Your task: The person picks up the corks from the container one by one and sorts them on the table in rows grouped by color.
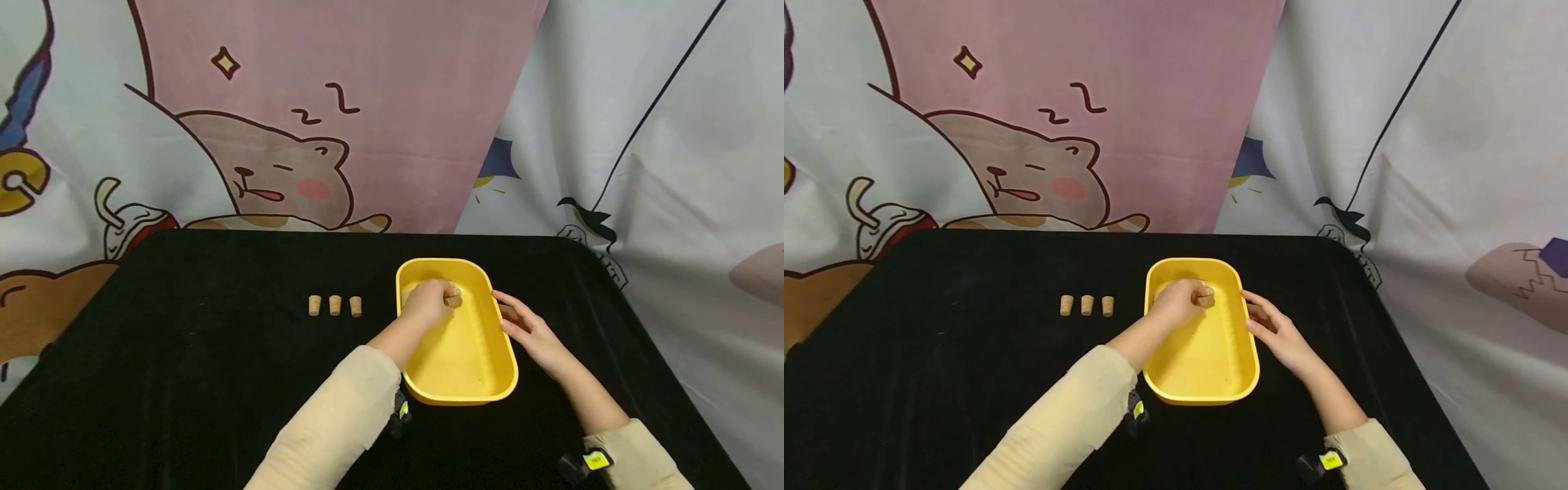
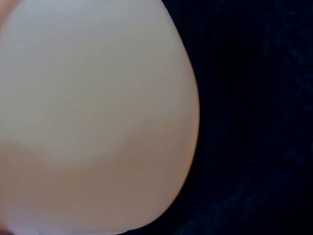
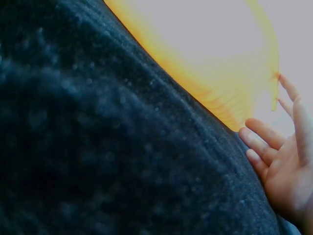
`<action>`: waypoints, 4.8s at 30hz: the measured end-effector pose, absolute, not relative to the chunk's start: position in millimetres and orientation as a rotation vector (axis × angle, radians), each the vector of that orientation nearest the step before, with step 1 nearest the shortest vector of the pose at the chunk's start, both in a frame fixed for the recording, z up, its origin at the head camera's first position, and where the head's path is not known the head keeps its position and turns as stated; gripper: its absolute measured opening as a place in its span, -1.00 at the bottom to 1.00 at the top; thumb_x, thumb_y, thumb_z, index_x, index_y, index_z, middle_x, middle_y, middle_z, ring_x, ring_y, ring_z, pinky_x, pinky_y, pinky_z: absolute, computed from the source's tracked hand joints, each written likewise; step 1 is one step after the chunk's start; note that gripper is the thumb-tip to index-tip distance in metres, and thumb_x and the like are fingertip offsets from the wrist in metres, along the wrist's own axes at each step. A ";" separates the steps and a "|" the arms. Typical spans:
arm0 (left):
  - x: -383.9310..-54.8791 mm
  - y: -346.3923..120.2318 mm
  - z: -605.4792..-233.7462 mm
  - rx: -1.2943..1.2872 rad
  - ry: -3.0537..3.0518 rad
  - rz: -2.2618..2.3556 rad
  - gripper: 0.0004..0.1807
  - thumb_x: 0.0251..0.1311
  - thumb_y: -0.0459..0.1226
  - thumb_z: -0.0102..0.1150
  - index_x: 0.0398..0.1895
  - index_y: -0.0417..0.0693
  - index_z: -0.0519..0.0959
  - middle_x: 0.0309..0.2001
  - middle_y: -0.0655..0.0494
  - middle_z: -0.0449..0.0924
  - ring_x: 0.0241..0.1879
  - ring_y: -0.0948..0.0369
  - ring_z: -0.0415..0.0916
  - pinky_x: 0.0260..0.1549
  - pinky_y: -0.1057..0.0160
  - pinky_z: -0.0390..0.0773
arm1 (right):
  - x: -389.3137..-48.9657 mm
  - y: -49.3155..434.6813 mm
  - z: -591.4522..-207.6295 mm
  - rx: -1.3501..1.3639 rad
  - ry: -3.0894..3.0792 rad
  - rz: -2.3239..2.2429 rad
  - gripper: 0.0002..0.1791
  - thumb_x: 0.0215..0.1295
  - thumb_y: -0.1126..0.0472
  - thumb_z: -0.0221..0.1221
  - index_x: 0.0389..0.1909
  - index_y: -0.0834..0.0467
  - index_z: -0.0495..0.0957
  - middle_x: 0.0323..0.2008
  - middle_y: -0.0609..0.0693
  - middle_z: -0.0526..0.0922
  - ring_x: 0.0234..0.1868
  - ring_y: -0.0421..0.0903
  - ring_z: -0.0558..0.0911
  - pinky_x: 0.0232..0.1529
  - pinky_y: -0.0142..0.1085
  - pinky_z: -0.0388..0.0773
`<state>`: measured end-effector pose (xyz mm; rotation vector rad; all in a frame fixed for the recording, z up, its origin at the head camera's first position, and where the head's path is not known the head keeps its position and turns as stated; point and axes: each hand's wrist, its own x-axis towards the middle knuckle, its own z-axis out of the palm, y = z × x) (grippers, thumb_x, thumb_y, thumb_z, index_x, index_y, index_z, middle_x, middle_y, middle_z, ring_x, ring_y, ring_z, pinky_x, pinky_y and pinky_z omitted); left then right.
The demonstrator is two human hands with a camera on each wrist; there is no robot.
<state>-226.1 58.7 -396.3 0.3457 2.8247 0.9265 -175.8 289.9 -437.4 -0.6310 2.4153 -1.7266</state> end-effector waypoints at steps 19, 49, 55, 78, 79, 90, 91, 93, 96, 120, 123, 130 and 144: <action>-223.6 56.2 -393.3 0.395 2.810 0.974 -0.77 0.20 -0.16 0.28 -0.07 0.19 0.69 -0.16 0.38 0.64 -0.23 0.29 0.46 0.00 0.10 0.26 | -176.5 291.6 -439.2 -0.659 2.418 -1.726 -0.44 0.48 0.31 -0.10 0.45 0.15 0.07 0.21 0.41 0.35 0.05 -0.17 0.55 -0.02 -0.29 0.50; -206.6 16.9 -348.4 0.723 2.660 1.447 -0.81 0.27 -0.33 0.19 -0.08 -0.08 0.63 -0.21 0.10 0.47 -0.24 0.21 0.38 -0.28 0.37 0.45 | -175.0 291.5 -438.2 -0.630 2.443 -1.696 -0.45 0.49 0.28 -0.09 0.45 0.14 0.08 0.24 0.38 0.34 0.07 -0.21 0.53 -0.02 -0.34 0.48; -196.8 0.2 -339.7 0.808 2.651 1.500 -0.79 0.29 -0.33 0.17 -0.04 -0.08 0.62 -0.18 0.15 0.47 -0.21 0.22 0.39 -0.26 0.33 0.45 | -174.9 291.8 -438.3 -0.657 2.432 -1.718 -0.46 0.49 0.31 -0.10 0.45 0.16 0.09 0.24 0.39 0.33 0.07 -0.20 0.53 -0.01 -0.34 0.49; -179.2 -105.4 -332.5 1.016 2.497 1.520 -0.76 0.28 -0.31 0.17 -0.01 -0.10 0.61 -0.13 0.11 0.52 -0.25 0.17 0.47 -0.29 0.12 0.54 | -175.2 291.2 -438.7 -0.649 2.414 -1.728 -0.45 0.49 0.31 -0.11 0.45 0.14 0.08 0.24 0.37 0.35 0.06 -0.14 0.55 -0.03 -0.28 0.51; -179.1 -109.4 -332.9 1.014 2.495 1.522 -0.76 0.27 -0.32 0.17 -0.01 -0.09 0.61 -0.13 0.11 0.52 -0.27 0.17 0.48 -0.29 0.11 0.54 | -175.2 291.4 -438.4 -0.655 2.412 -1.729 -0.45 0.49 0.32 -0.11 0.45 0.15 0.08 0.23 0.38 0.35 0.06 -0.13 0.55 -0.03 -0.28 0.51; -186.7 -148.2 -340.9 0.909 2.604 1.554 -0.76 0.19 -0.33 0.26 -0.05 -0.06 0.62 -0.20 0.14 0.55 -0.25 0.16 0.50 -0.23 0.05 0.51 | -175.5 291.7 -438.1 -0.646 2.413 -1.725 -0.45 0.50 0.30 -0.11 0.45 0.14 0.08 0.23 0.38 0.36 0.06 -0.14 0.55 -0.02 -0.30 0.50; -187.5 -151.0 -340.5 0.890 2.606 1.565 -0.76 0.19 -0.33 0.27 -0.06 -0.06 0.63 -0.21 0.13 0.56 -0.25 0.15 0.50 -0.24 0.05 0.51 | -175.6 291.9 -438.3 -0.648 2.412 -1.726 -0.45 0.49 0.31 -0.11 0.45 0.15 0.08 0.22 0.38 0.36 0.06 -0.14 0.55 -0.01 -0.30 0.50; -188.4 -156.8 -339.9 0.845 2.622 1.575 -0.77 0.19 -0.33 0.27 -0.07 -0.06 0.63 -0.22 0.11 0.57 -0.26 0.14 0.50 -0.27 0.05 0.50 | -175.9 291.8 -438.5 -0.650 2.409 -1.728 -0.45 0.49 0.31 -0.11 0.45 0.15 0.08 0.22 0.38 0.36 0.06 -0.13 0.55 -0.01 -0.30 0.50; -189.9 -166.3 -338.8 0.787 2.650 1.585 -0.79 0.20 -0.32 0.27 -0.09 -0.09 0.63 -0.23 0.10 0.59 -0.25 0.13 0.50 -0.29 0.09 0.51 | -176.4 291.4 -438.2 -0.645 2.410 -1.725 -0.45 0.50 0.30 -0.11 0.45 0.14 0.08 0.22 0.38 0.36 0.05 -0.12 0.55 -0.02 -0.29 0.51; -213.8 -230.2 -379.5 0.440 2.602 1.650 -0.63 0.37 -0.20 0.08 0.09 -0.29 0.54 0.10 -0.16 0.51 0.05 0.07 0.40 0.08 -0.03 0.33 | -175.4 291.3 -437.4 -0.667 2.416 -1.725 -0.45 0.49 0.32 -0.11 0.45 0.16 0.08 0.23 0.40 0.34 0.07 -0.18 0.54 -0.02 -0.34 0.49; -216.4 -235.9 -389.1 0.438 2.573 1.639 -0.63 0.39 -0.22 0.04 0.11 -0.30 0.52 0.14 -0.19 0.47 0.14 -0.02 0.34 0.16 -0.15 0.23 | -175.0 291.3 -437.5 -0.665 2.410 -1.727 -0.46 0.49 0.32 -0.11 0.45 0.17 0.07 0.24 0.40 0.33 0.08 -0.20 0.53 -0.02 -0.34 0.49; -220.4 -242.9 -405.4 0.438 2.583 1.512 -0.63 0.41 -0.20 -0.01 0.16 -0.22 0.51 0.17 -0.18 0.45 0.18 -0.09 0.33 0.16 -0.23 0.20 | -175.5 291.4 -437.9 -0.671 2.402 -1.734 -0.45 0.49 0.33 -0.12 0.45 0.18 0.07 0.24 0.41 0.32 0.09 -0.20 0.52 -0.01 -0.33 0.48; -224.9 -238.4 -423.8 0.486 2.670 1.331 -0.67 0.44 -0.20 -0.05 0.09 -0.17 0.56 0.09 -0.16 0.52 0.15 -0.10 0.37 0.13 -0.22 0.26 | -175.4 291.2 -438.6 -0.647 2.428 -1.717 -0.45 0.50 0.30 -0.11 0.46 0.14 0.07 0.23 0.39 0.35 0.07 -0.18 0.53 -0.01 -0.32 0.49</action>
